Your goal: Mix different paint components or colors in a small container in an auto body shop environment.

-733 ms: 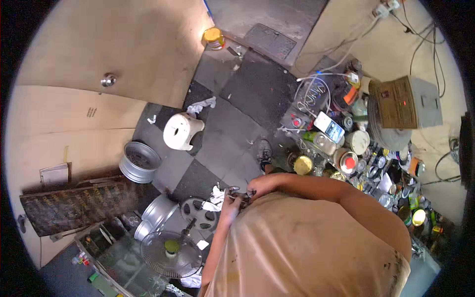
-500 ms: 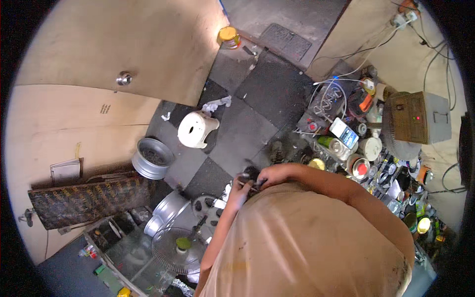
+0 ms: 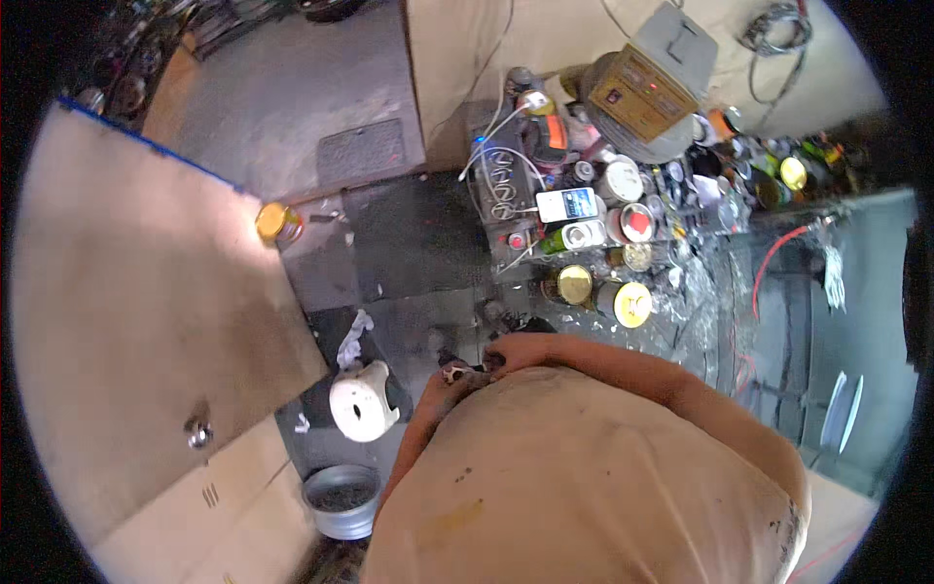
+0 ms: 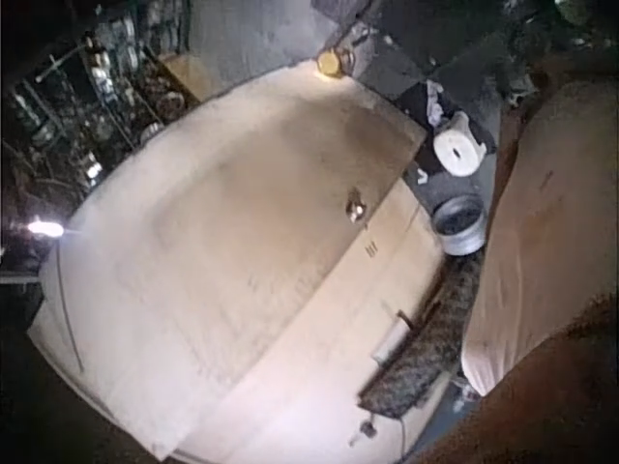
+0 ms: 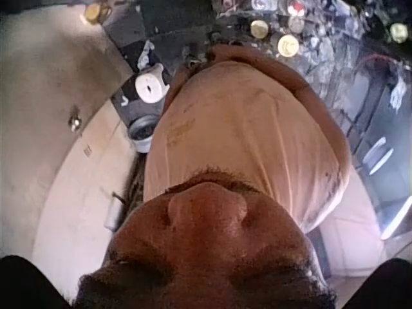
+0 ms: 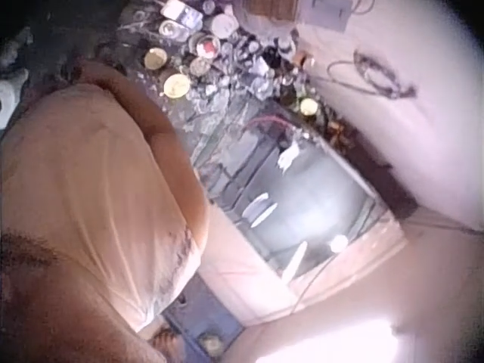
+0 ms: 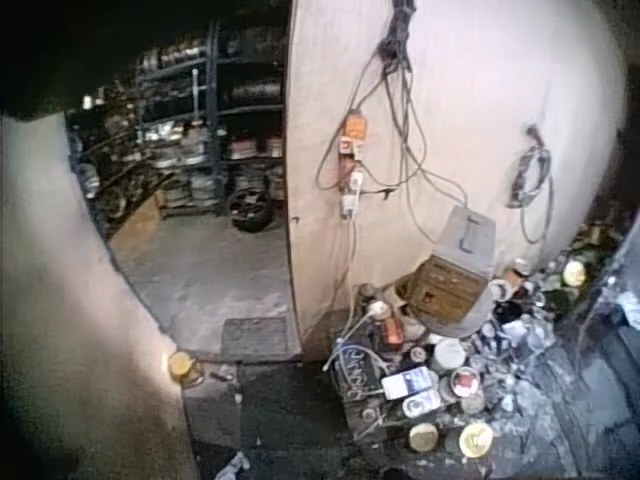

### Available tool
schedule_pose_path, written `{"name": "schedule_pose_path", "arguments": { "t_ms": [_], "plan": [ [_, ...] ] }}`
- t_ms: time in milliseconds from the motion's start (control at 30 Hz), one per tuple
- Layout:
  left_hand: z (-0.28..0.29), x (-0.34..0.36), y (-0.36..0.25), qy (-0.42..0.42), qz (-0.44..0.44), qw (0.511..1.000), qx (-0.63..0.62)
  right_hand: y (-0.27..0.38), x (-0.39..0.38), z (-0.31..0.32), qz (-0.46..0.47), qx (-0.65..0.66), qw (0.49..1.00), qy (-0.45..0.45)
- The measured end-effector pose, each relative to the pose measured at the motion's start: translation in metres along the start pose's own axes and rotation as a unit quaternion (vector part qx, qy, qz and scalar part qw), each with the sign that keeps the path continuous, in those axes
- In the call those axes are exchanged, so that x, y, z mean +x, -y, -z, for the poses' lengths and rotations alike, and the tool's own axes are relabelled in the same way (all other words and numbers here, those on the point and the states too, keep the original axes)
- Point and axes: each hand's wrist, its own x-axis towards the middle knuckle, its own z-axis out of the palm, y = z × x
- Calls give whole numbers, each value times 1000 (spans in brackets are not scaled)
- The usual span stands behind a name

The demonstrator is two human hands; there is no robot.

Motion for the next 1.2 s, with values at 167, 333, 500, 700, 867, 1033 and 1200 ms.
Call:
{"name": "schedule_pose_path", "arguments": {
  "t_ms": [167, 333, 500, 700, 867, 1033, 1200],
  "plan": [
    [15, 29, 7, 112, -67, 990, 59, 6, -35, -39, -50, 77, 994, -55],
    [-10, 73, 46, 101, 37, 989, -97, 40, -68, -50, -55, 92, 963, -249],
    [-30, 84, 9, 164, -8, 985, -47, 34, -94, -61, -70, 139, 935, -317],
    [-108, 81, -47, 255, -6, 964, 75, -12, -157, -86, -45, 229, 905, -356],
    [-209, 102, -18, 264, -83, 939, 204, -49, -240, -112, -20, 256, 876, -407],
    [-305, 105, -24, 326, -1, 911, 252, -122, -302, -168, -30, 311, 850, -423],
    [-408, 114, -27, 377, 0, 867, 326, -152, -375, -214, -95, 361, 789, -488]
  ]
}}
